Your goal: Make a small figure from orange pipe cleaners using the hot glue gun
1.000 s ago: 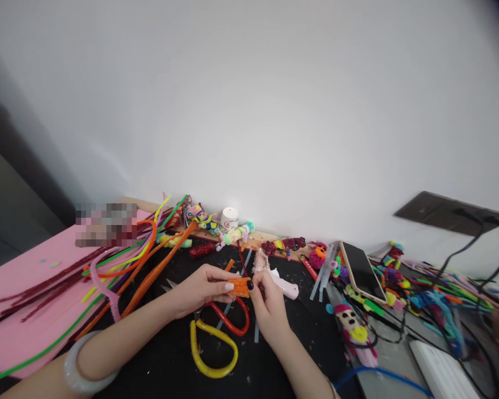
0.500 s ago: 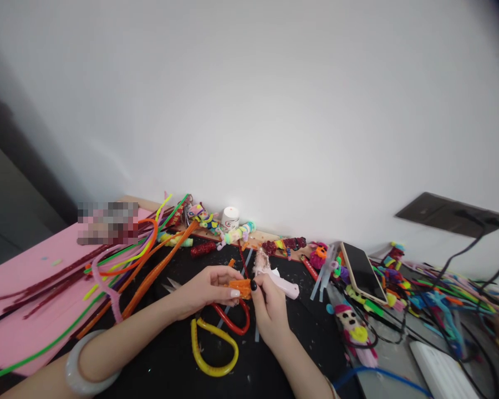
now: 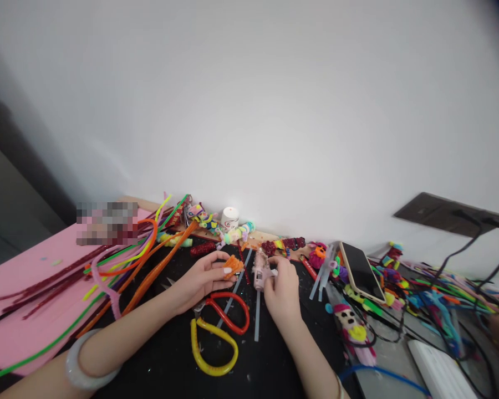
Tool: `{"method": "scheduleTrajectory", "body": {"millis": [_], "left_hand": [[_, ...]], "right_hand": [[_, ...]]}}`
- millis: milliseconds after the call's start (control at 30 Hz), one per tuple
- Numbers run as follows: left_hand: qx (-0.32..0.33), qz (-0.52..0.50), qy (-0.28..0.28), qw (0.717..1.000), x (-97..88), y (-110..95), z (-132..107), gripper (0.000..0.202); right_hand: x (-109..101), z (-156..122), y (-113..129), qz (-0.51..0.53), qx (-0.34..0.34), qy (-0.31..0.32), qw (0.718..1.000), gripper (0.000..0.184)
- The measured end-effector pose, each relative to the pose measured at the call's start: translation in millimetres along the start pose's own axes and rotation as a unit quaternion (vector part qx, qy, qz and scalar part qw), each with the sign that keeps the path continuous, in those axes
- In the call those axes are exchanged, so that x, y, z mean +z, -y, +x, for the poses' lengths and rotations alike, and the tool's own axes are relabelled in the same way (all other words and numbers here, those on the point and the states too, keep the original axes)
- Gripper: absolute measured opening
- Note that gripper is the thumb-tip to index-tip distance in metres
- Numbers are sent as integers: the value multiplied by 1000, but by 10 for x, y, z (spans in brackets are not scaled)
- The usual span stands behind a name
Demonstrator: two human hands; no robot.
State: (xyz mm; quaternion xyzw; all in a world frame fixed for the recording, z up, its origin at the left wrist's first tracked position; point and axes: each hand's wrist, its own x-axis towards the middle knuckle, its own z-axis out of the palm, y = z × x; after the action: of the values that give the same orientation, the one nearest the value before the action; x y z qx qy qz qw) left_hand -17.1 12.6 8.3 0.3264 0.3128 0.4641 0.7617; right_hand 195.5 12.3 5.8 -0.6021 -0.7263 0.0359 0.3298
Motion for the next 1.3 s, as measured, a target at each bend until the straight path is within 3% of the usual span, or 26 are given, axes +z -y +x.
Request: {"method": "scheduleTrajectory", "body": {"millis": [267, 400, 500, 633, 767, 867, 933, 1167, 1300], "left_hand": [[-17, -35, -4, 999, -27, -27, 16, 18], [-21, -68, 0, 997, -58, -32, 31, 18], [-21, -65, 10, 998, -48, -46, 29, 20], [20, -4, 15, 1000, -6, -28, 14, 22], [81, 150, 20, 985, 14, 44, -5, 22], [103, 213, 56, 970, 25, 89, -22, 23], [113, 234, 75, 963, 37, 104, -32, 23], [111, 209, 72, 969, 40, 132, -23, 31], [119, 229, 69, 964, 64, 129, -44, 22]], "right_hand": [[-140, 66, 47, -134, 126, 88, 979, 47], [-111, 49, 4, -124, 117, 142, 975, 47], [-89, 30, -26, -113, 93, 124, 981, 46], [-115, 5, 1, -14, 0, 24, 1000, 33], [-93, -88, 116, 127, -92, 57, 986, 30], [-10, -180, 201, 222, -79, 118, 965, 35], [44, -220, 228, 257, -65, 132, 955, 29], [88, -226, 217, 292, -38, 73, 953, 11], [97, -243, 236, 298, -27, 60, 952, 7]]}}
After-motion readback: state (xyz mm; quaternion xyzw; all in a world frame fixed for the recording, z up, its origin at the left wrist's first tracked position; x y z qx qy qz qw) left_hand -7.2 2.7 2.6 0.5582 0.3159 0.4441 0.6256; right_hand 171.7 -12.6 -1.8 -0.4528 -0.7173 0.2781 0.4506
